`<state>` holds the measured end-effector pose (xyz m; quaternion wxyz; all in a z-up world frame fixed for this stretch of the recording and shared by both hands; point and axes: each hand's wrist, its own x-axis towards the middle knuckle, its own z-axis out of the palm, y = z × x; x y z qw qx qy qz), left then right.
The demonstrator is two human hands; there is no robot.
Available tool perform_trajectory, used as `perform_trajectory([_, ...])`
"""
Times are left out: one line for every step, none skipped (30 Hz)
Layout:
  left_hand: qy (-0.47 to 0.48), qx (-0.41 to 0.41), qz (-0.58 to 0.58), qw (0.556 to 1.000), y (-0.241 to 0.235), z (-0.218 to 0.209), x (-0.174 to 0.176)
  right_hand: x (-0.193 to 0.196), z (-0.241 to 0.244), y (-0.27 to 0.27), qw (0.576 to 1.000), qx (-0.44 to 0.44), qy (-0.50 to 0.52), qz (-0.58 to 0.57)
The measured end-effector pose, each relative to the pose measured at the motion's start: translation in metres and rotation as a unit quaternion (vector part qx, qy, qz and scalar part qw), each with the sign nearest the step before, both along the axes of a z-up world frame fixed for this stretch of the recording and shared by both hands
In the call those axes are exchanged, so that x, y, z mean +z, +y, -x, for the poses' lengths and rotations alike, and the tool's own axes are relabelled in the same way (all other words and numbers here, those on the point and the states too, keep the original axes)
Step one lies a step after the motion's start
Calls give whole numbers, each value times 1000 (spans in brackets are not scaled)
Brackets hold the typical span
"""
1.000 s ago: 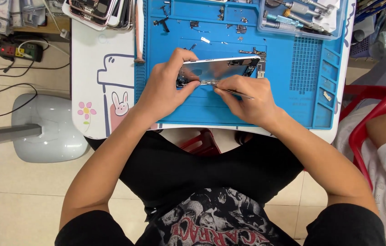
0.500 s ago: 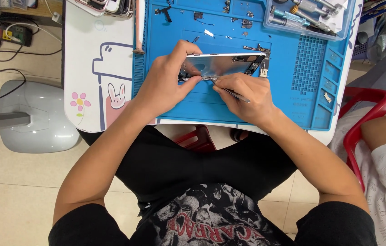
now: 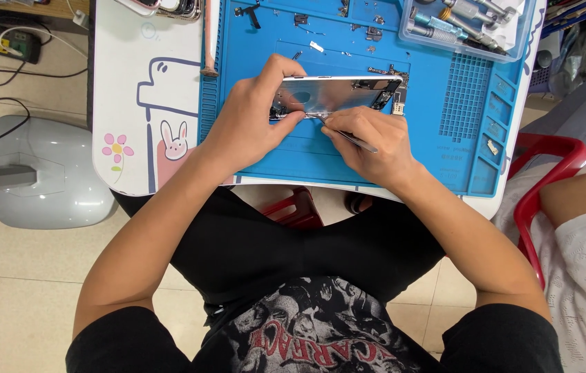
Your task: The person disassembles a smartphone on a blue work mat, using tweezers to remove small components and a screwdriver to unscrew parts. They handle the phone frame, internal connectors, and screws, placing removed items on the mat.
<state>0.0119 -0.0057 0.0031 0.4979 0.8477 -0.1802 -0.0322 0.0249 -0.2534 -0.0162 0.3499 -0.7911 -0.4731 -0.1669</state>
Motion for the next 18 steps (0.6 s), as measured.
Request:
perform_trajectory([0, 0, 1, 1000, 0, 0, 0, 0, 0, 0, 1000, 0, 0, 1])
perform_trajectory([-1, 2, -2, 1000, 0, 0, 0, 1, 0, 0, 1000, 1, 0, 2])
perform_trajectory([-2, 4, -4, 1000, 0, 0, 0, 1, 0, 0, 1000, 2, 0, 3])
perform_trajectory([-2, 4, -4, 1000, 0, 0, 0, 1, 0, 0, 1000, 2, 0, 4])
perform_trajectory([-1, 5, -5, 1000, -1, 0, 0, 0, 0, 0, 1000, 1, -1, 3])
perform_trajectory([0, 5, -7, 1000, -1, 0, 0, -1, 0, 0, 1000, 0, -3, 1])
perform_trajectory([0, 5, -7, 1000, 0, 0, 0, -1, 0, 0, 1000, 0, -3, 1])
perform_trajectory([1, 4, -7, 1000, 0, 0, 1, -1, 0, 0, 1000, -1, -3, 0])
perform_trajectory([2, 4, -7, 1000, 0, 0, 1, -1, 0, 0, 1000, -3, -3, -1])
perform_trajectory([2, 4, -7, 1000, -1, 0, 0, -1, 0, 0, 1000, -3, -2, -1])
perform_trajectory([2, 3, -5, 1000, -1, 0, 0, -1, 0, 0, 1000, 0, 2, -3])
perform_trajectory([3, 3, -4, 1000, -1, 0, -1, -1, 0, 0, 1000, 2, 6, -6])
perform_trajectory([3, 3, -4, 1000, -1, 0, -1, -1, 0, 0, 1000, 2, 6, -6])
perform_trajectory([0, 4, -5, 1000, -1, 1, -1, -1, 0, 0, 1000, 0, 3, -2])
perform_trajectory([-3, 4, -5, 1000, -1, 0, -2, -1, 0, -1, 1000, -3, 0, 3])
perform_trajectory([-3, 3, -5, 1000, -1, 1, -1, -1, 0, -1, 1000, -3, 0, 3])
perform_trajectory([-3, 5, -9, 1000, -1, 1, -1, -1, 0, -1, 1000, -2, 6, -4])
perform_trajectory([-3, 7, -13, 1000, -1, 1, -1, -1, 0, -1, 1000, 0, 13, -11])
